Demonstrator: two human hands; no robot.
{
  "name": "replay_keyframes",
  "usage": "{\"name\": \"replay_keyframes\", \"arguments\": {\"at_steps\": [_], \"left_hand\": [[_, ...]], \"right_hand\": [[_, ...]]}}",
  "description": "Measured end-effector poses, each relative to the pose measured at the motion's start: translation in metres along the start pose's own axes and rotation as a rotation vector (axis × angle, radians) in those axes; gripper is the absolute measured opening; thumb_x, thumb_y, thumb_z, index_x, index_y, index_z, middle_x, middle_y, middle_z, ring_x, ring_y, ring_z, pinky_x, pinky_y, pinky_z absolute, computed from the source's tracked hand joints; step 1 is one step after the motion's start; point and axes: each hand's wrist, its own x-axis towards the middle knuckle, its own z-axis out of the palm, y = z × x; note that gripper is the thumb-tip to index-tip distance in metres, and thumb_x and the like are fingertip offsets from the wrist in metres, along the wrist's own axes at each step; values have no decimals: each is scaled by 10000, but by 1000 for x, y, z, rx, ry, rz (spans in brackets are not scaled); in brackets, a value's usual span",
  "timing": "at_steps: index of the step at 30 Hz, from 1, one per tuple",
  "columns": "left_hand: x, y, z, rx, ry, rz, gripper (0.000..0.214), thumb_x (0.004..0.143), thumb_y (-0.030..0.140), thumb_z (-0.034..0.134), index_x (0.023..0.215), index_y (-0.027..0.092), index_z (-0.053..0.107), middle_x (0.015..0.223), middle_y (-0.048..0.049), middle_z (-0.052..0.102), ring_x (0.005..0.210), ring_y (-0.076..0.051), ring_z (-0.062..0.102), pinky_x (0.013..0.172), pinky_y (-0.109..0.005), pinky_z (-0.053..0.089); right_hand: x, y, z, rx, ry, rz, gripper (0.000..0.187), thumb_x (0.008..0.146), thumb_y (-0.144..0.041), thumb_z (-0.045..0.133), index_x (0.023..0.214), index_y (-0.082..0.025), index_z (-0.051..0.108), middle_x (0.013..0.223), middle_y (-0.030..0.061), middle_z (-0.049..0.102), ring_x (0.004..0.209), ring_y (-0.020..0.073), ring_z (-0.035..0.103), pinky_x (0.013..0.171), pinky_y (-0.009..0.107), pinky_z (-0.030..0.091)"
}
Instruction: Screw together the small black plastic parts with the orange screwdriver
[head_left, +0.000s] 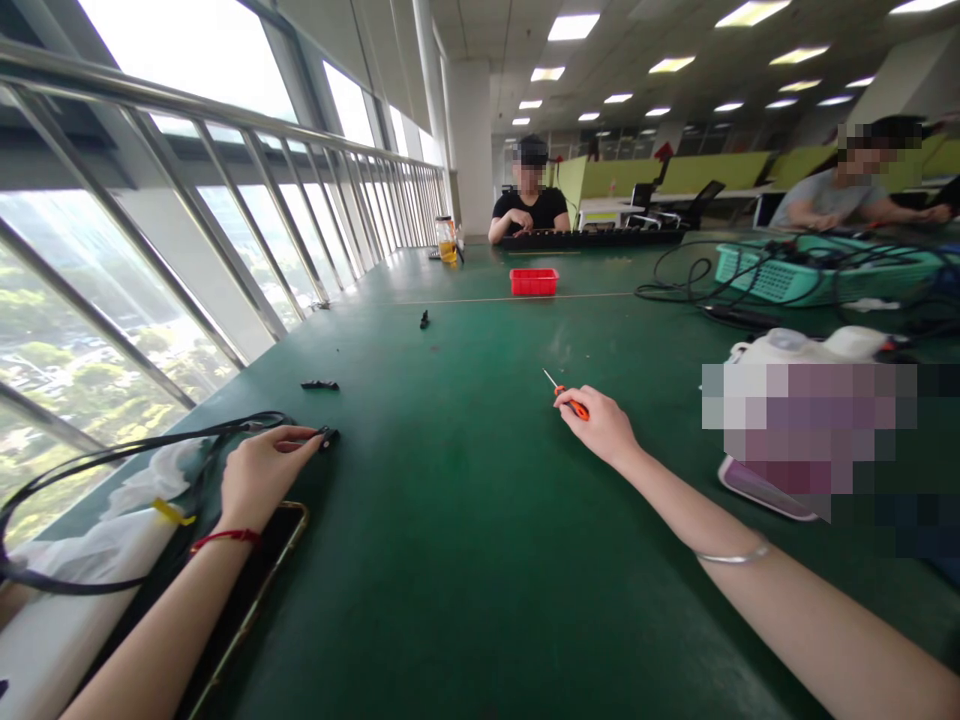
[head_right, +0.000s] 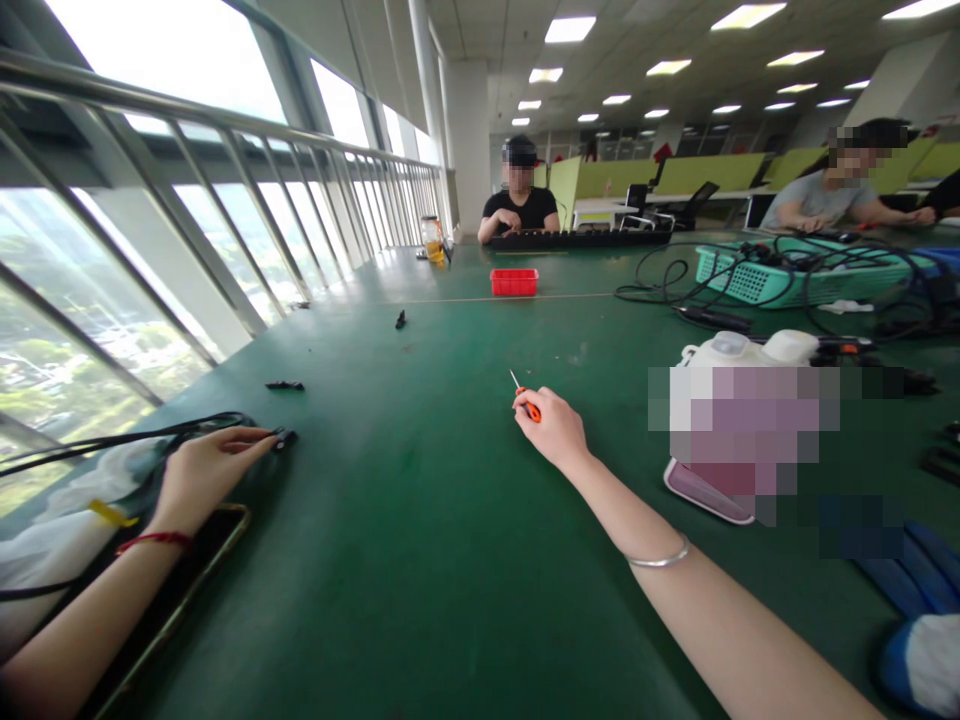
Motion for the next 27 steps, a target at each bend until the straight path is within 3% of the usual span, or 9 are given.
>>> {"name": "replay_keyframes", "arguments": {"at_steps": [5, 12, 16, 19, 23, 27], "left_hand": [[-1, 3, 2, 37, -1, 71, 370, 715, 459, 569, 961, 200, 665, 860, 0, 689, 854, -190, 609, 621, -209, 399], [-6, 15, 4, 307, 68, 227, 301, 790, 401, 487, 947, 237, 685, 951, -44, 656, 853, -206, 577, 609, -238, 372], [-6, 15, 4, 280, 90, 227, 299, 783, 416, 500, 921, 232, 692, 952, -42, 652, 874, -214, 567, 597, -243, 359], [-8, 15, 3, 113, 109, 244, 297, 765, 416, 528, 879, 198, 694, 924, -36, 653, 855, -203, 569, 630, -243, 372], [-23, 38, 4, -379, -93, 131, 377, 705, 448, 594, 902, 137, 675, 841, -40, 673, 813, -179, 582, 719, -245, 411], [-51, 93, 26, -691, -409, 99, 417, 629, 485, 641, 850, 133, 677, 788, -44, 672, 768, -169, 579, 655, -245, 431]], "right_hand": [[0, 0, 0, -5, -3, -1, 190, 788, -280, 467, 831, -254, 651, 883, -4, 618, 745, 145, 559, 579, 240, 353], [0, 1, 2, -11, 6, 0, 187, 789, -280, 471, 832, -251, 650, 883, -5, 621, 755, 143, 561, 584, 236, 346], [0, 2, 2, -10, 8, -4, 180, 787, -279, 476, 827, -254, 650, 867, -7, 616, 745, 141, 560, 575, 234, 343], [1, 3, 2, -10, 10, -14, 174, 789, -277, 481, 826, -256, 649, 858, -6, 613, 737, 142, 559, 572, 235, 346], [-1, 1, 2, 4, 20, -33, 165, 805, -273, 479, 832, -251, 640, 852, 0, 597, 729, 145, 558, 573, 240, 360], [-15, -14, 2, 93, 84, -150, 153, 838, -246, 458, 881, -230, 605, 856, 15, 549, 711, 131, 557, 612, 241, 404]]}}
